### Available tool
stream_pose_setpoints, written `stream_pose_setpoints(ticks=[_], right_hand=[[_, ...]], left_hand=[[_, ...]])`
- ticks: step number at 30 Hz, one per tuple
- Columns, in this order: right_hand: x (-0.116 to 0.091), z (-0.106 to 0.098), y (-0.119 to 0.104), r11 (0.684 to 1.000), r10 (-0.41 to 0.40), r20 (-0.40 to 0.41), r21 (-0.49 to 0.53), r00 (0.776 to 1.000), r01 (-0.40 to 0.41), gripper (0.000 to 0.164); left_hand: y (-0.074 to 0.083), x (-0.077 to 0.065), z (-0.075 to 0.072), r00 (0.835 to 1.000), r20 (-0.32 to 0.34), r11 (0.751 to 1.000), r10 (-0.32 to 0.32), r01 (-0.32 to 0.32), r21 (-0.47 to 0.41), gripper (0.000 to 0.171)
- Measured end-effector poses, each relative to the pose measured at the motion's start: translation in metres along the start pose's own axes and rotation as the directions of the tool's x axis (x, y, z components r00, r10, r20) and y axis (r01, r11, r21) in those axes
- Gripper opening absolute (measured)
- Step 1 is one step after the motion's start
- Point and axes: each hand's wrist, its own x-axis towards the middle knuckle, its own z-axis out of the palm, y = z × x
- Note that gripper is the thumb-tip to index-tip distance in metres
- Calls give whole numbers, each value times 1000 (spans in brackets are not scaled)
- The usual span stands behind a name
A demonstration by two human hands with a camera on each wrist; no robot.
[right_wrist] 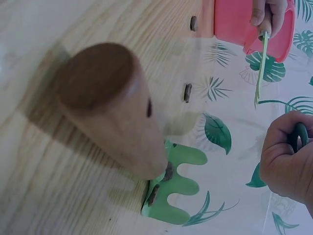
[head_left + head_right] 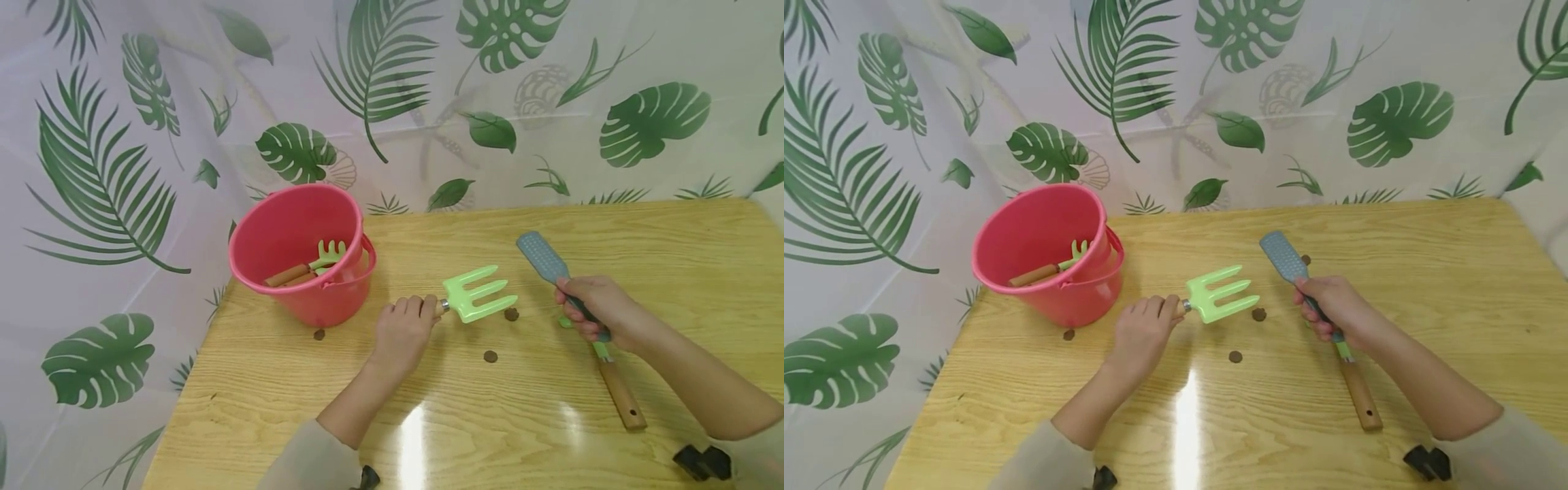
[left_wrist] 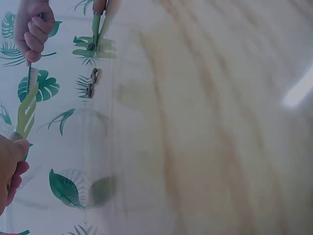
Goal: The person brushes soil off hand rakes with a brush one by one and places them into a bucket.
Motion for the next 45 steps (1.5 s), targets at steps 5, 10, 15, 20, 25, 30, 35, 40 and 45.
stream_pose_setpoints(ticks=[5, 10, 15, 20, 25, 30, 35, 40, 45], right_hand=[[-2, 7, -3, 999, -6, 13, 32, 1000, 5, 34], [-5, 19, -7, 992, 13, 77, 127, 997, -23, 32], [-8, 32, -8, 968, -35, 213, 250, 976, -20, 29], [-8, 45, -7, 954, -88, 298, 300, 950, -6, 27], [-9, 56, -6, 965, -81, 307, 263, 948, -2, 27], [-6, 68, -7, 975, -44, 297, 221, 954, -24, 27], [-5, 75, -6, 982, -35, 290, 188, 956, -21, 27], [-5, 75, -4, 983, -28, 281, 181, 959, -24, 28], [-4, 69, -4, 981, -10, 250, 188, 968, -38, 28]], left_hand=[[6, 2, 1, 1000, 29, 1000, -12, 11, 26, 27], [14, 4, 2, 999, 41, 999, -22, 20, 33, 27], [18, 9, 1, 997, 71, 999, -38, 37, 8, 26], [22, 14, -1, 994, 78, 997, -74, 76, -23, 26], [26, 19, -1, 996, 53, 997, -72, 73, -2, 24], [26, 23, -1, 997, 25, 997, -70, 70, 22, 21], [25, 23, -2, 998, 12, 998, -62, 62, 27, 23], [24, 21, -2, 998, 29, 998, -59, 59, 13, 26], [23, 19, -3, 997, 60, 998, -58, 59, -10, 27]])
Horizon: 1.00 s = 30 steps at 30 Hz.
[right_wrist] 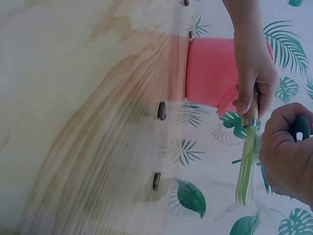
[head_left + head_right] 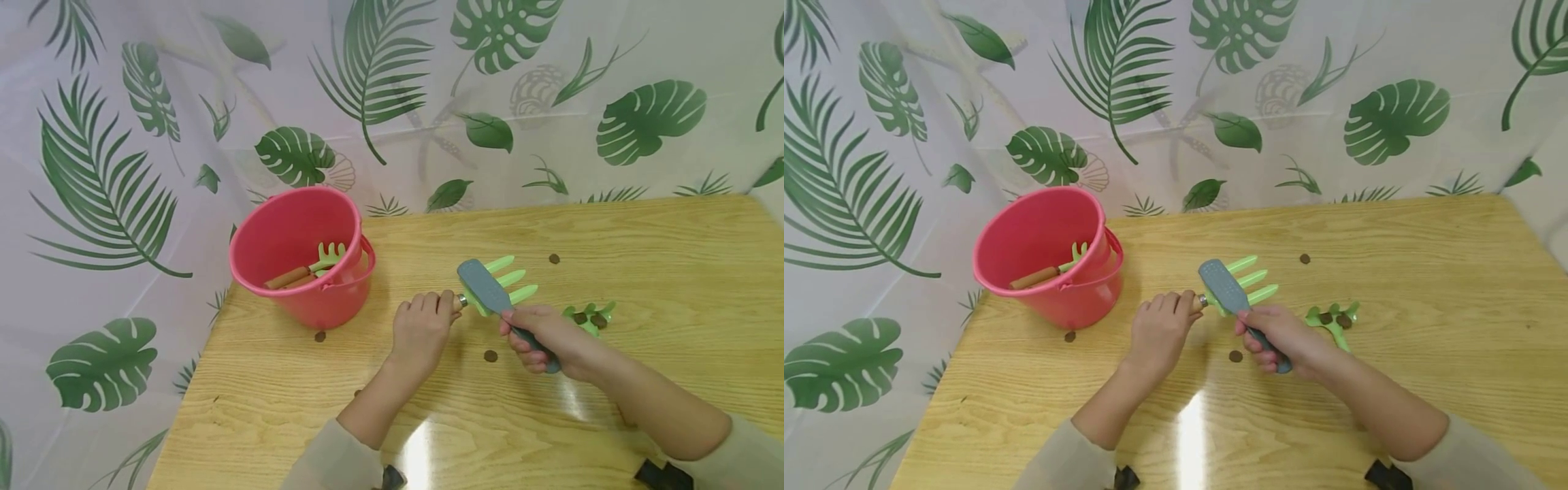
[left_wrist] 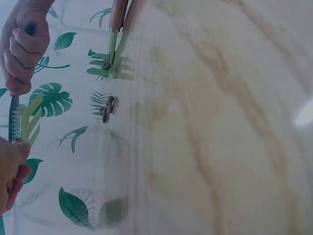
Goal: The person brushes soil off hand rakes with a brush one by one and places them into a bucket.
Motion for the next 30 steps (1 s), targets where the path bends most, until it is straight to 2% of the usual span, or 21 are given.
stream_pose_setpoints(ticks=[9, 16, 21, 30], right_hand=[[-7, -18, -4, 1000, -4, -69, -24, 998, 3, 28], [-10, -30, -2, 999, 1, -103, -49, 995, -6, 29], [-10, -41, -2, 997, 7, -159, -70, 987, -18, 29], [-12, -62, -11, 996, -2, -231, -90, 973, -19, 28]], left_hand=[[-4, -1, -3, 1000, -17, 1000, 1, -1, -2, 29], [-6, -3, -1, 1000, -1, 1000, 14, -14, -3, 28], [-11, -6, -1, 1000, -25, 1000, 14, -14, -4, 29], [-17, -3, -3, 1000, -30, 998, -3, 1, -60, 29]])
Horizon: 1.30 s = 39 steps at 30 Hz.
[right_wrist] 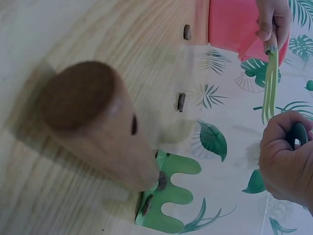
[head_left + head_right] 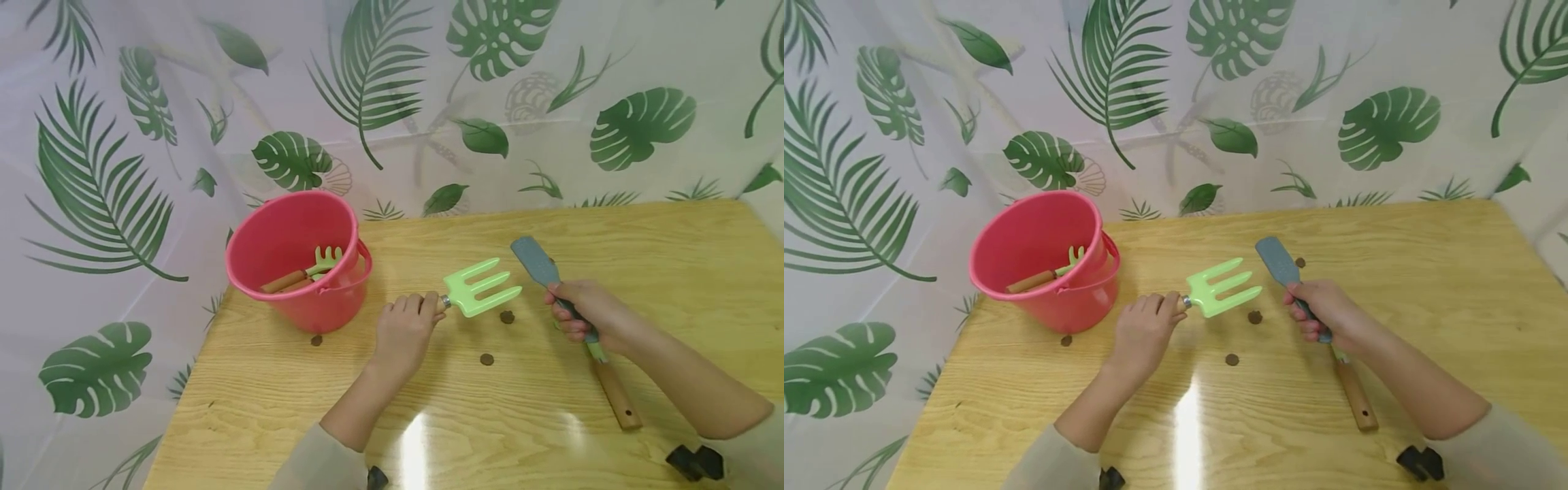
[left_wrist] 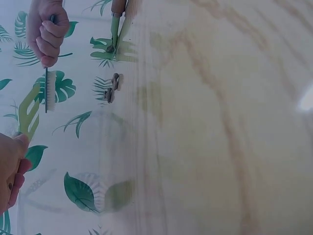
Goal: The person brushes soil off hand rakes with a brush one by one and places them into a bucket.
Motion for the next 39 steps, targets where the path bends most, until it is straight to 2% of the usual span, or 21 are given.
stream_pose_setpoints(ticks=[20, 31, 39], right_hand=[[-6, 5, -17, 999, -33, -5, 25, 999, 33, 27], [-16, 22, -26, 1000, -15, 57, 25, 998, 14, 30], [-15, 39, -27, 998, -15, 123, 56, 992, 8, 28]], left_hand=[[2, 3, 4, 1000, 19, 1000, 8, -8, -1, 28], [5, 1, 4, 997, 80, 1000, 6, -6, -2, 28], [12, 10, 3, 995, 102, 1000, 6, -6, 0, 27]])
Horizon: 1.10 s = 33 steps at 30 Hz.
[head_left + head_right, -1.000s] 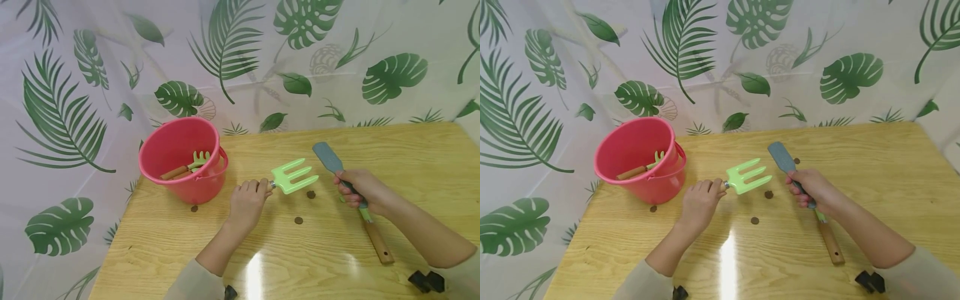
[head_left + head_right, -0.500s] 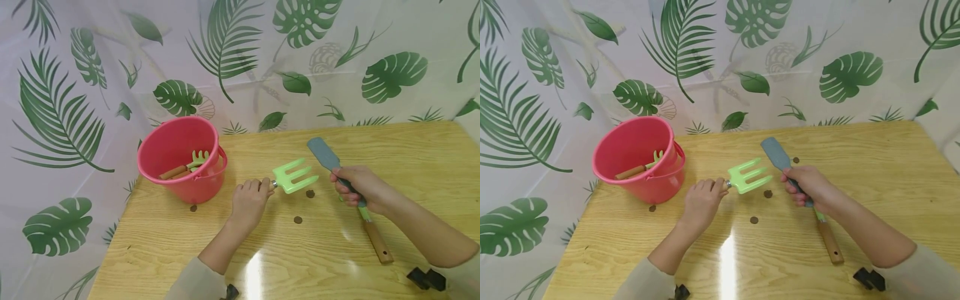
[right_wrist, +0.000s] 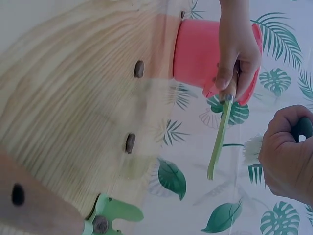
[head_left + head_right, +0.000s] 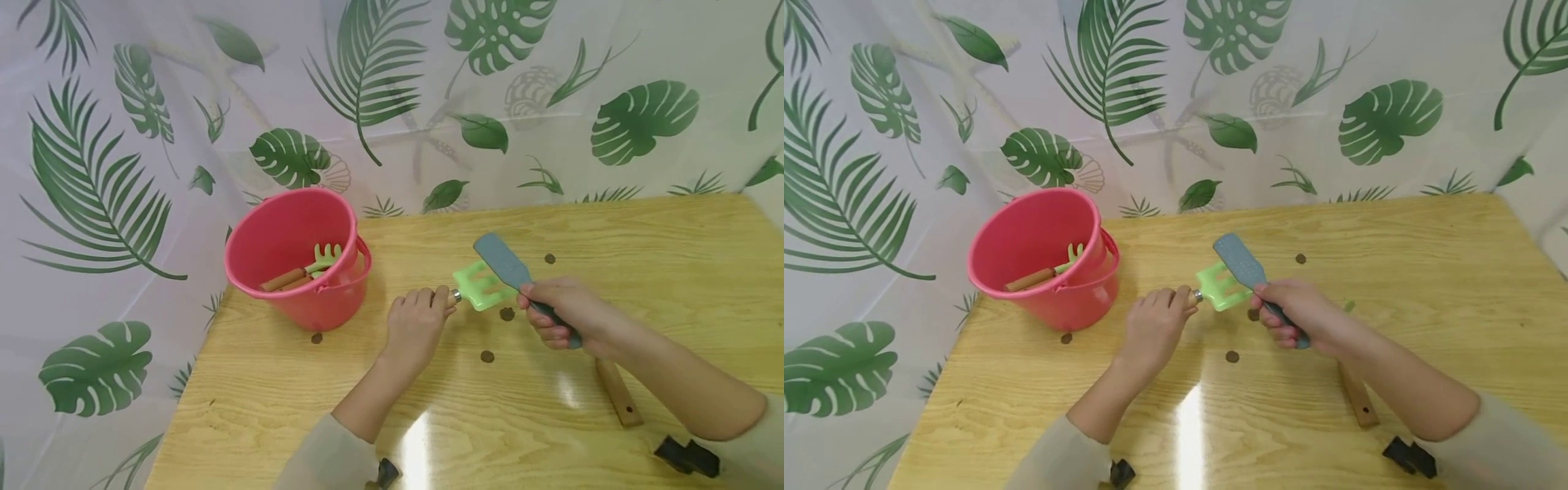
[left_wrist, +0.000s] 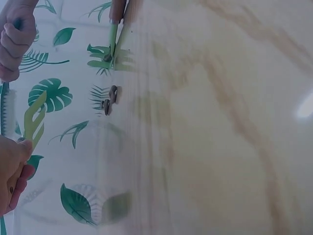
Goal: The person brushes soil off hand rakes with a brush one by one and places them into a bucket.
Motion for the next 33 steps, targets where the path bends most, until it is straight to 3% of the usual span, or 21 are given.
stream_pose_setpoints(ticks=[10, 27, 33], right_hand=[[7, 16, 6, 1000, -14, 98, 6, 995, 13, 29], [14, 14, 23, 1000, 8, 84, -17, 996, -7, 28], [12, 6, 22, 999, 7, 38, -45, 999, -6, 28]], left_hand=[[8, 9, -3, 1000, -14, 1000, 16, -16, 16, 25], [6, 5, -2, 998, -52, 1000, 21, -21, -1, 27], [4, 3, -2, 996, -91, 1000, 19, -18, 4, 29]])
